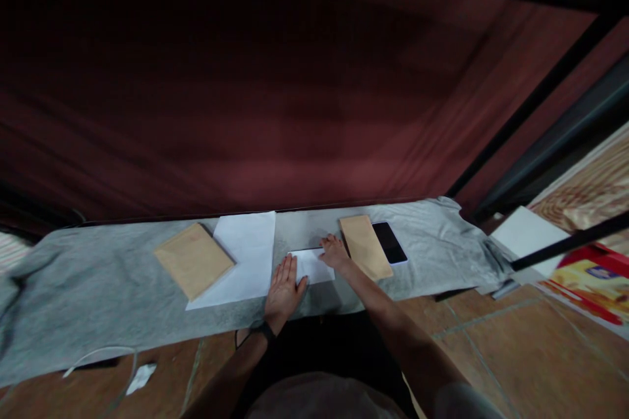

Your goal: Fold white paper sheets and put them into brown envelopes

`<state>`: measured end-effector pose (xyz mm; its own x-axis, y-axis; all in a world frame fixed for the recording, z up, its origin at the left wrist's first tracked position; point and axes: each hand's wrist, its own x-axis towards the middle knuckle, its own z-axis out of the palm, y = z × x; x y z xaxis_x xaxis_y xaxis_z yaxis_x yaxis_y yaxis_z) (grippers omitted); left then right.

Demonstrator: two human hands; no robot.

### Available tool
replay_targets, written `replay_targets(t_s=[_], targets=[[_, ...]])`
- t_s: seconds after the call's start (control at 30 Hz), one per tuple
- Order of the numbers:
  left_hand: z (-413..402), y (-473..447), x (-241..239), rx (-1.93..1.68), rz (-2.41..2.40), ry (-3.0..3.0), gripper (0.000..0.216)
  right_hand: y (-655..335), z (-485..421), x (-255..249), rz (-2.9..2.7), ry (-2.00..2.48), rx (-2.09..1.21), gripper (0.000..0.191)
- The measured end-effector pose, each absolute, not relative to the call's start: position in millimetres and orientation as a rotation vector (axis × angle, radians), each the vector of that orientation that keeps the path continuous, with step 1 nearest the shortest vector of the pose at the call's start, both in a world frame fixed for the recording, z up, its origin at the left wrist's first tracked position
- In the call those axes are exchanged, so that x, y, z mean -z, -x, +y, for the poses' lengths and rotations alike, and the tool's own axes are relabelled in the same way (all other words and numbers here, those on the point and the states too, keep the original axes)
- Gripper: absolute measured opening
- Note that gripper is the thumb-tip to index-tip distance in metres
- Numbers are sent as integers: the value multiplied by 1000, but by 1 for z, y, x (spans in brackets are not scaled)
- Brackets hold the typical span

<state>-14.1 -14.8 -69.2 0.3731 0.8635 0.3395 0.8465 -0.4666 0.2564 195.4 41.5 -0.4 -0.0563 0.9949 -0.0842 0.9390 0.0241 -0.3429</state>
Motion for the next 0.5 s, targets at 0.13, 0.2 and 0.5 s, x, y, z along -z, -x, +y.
replay_targets(t_s=[0.13,0.2,0.5], targets=[[-14,13,54,-898,1587,-2540,73,-200,43,-15,-2092,1897,-503,23],[-10,10,33,-1036,1626,-2526,72,-205,38,-25,-2077,1816,-487,24],[4,-2,-7,-608,1200,-2955,45,-224,-18,7,-1879,1408,-429,31]])
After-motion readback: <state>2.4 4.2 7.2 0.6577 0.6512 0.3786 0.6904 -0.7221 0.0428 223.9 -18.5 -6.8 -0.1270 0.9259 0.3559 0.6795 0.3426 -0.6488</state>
